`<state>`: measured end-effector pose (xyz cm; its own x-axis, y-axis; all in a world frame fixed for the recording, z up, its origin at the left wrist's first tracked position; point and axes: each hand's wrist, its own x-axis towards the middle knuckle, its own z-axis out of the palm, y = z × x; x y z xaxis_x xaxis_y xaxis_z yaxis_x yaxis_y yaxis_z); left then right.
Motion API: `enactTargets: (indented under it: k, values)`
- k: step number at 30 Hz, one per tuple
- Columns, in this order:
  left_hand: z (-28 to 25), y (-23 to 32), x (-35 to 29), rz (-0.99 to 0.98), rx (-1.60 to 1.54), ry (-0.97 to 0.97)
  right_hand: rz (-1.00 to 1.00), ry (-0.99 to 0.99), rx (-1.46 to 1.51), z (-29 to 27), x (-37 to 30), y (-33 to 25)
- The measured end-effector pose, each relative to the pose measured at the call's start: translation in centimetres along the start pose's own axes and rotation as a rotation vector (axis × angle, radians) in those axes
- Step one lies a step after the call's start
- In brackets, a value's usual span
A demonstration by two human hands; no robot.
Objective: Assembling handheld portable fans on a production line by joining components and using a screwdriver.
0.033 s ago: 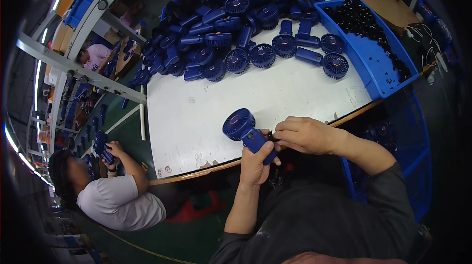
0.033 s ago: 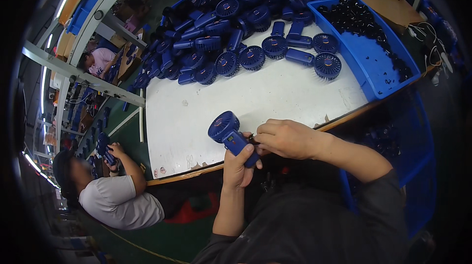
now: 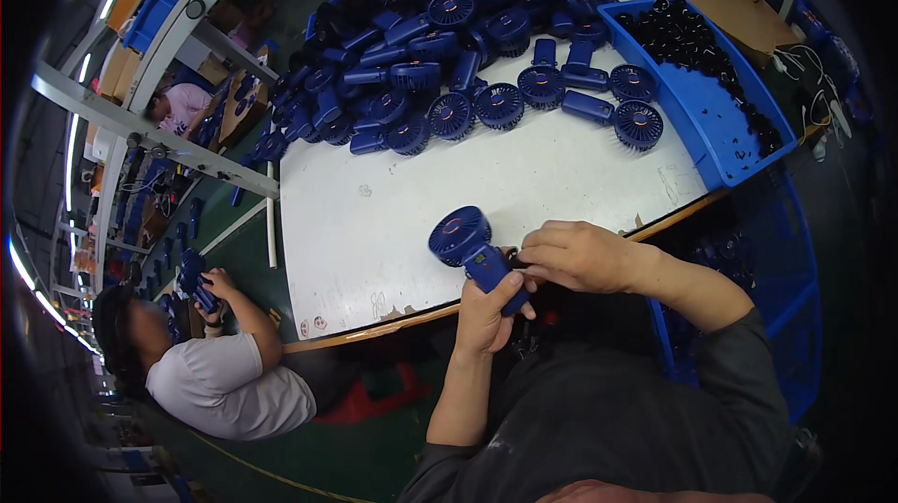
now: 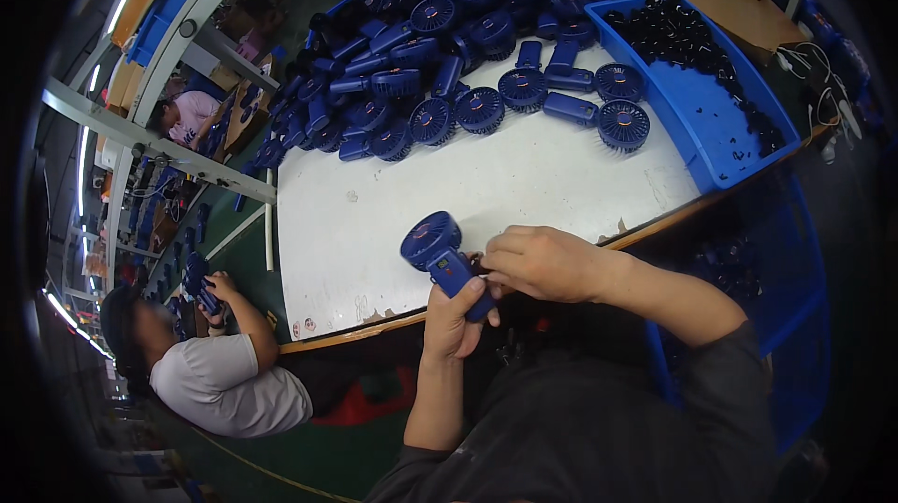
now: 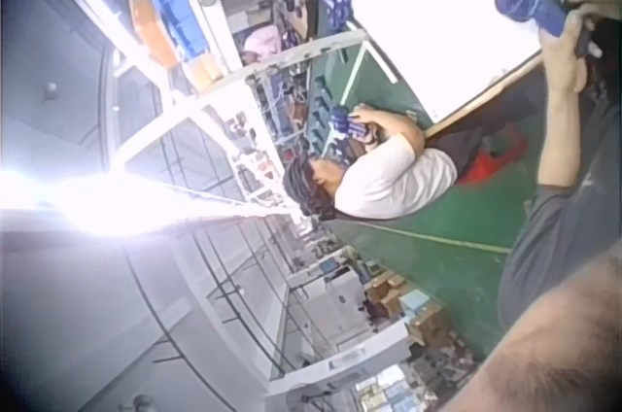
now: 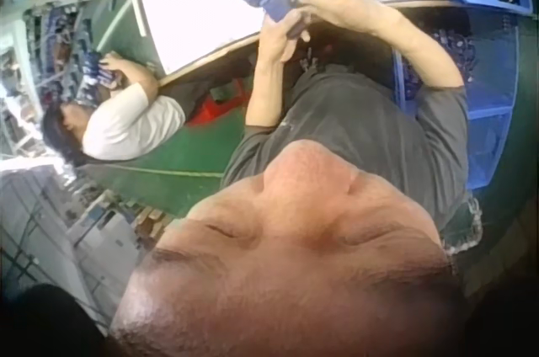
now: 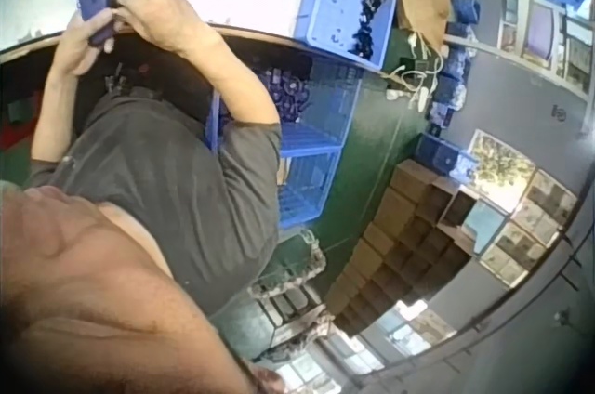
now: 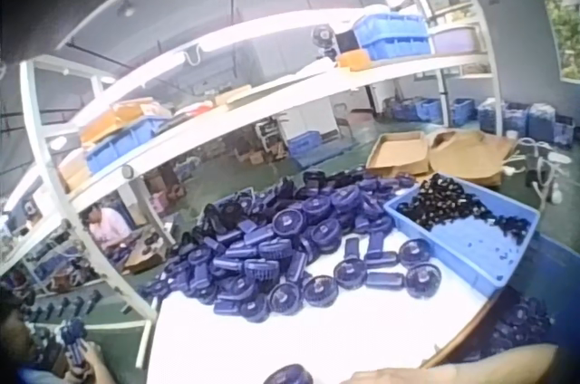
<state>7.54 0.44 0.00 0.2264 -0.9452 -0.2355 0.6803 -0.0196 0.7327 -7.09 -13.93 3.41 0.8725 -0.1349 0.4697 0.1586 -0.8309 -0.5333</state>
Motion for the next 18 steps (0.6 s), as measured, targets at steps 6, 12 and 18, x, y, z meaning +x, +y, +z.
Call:
enactTargets:
  k: [6,12,18]
  values:
    - [-0.5,-1.6,-0.3,-0.110,-0.054,-0.245,-0.027,0.051,-0.005,0.1,2.2,-0.4]
    - [0.3,-1.3,0.2,-0.095,-0.231,-0.123,0.049,0.028,-0.173,1.2,1.6,-1.5]
    - [2.0,-2.4,0.2,-0.070,-0.204,0.150,0.298,0.110,-0.218,3.4,-0.8,-4.1]
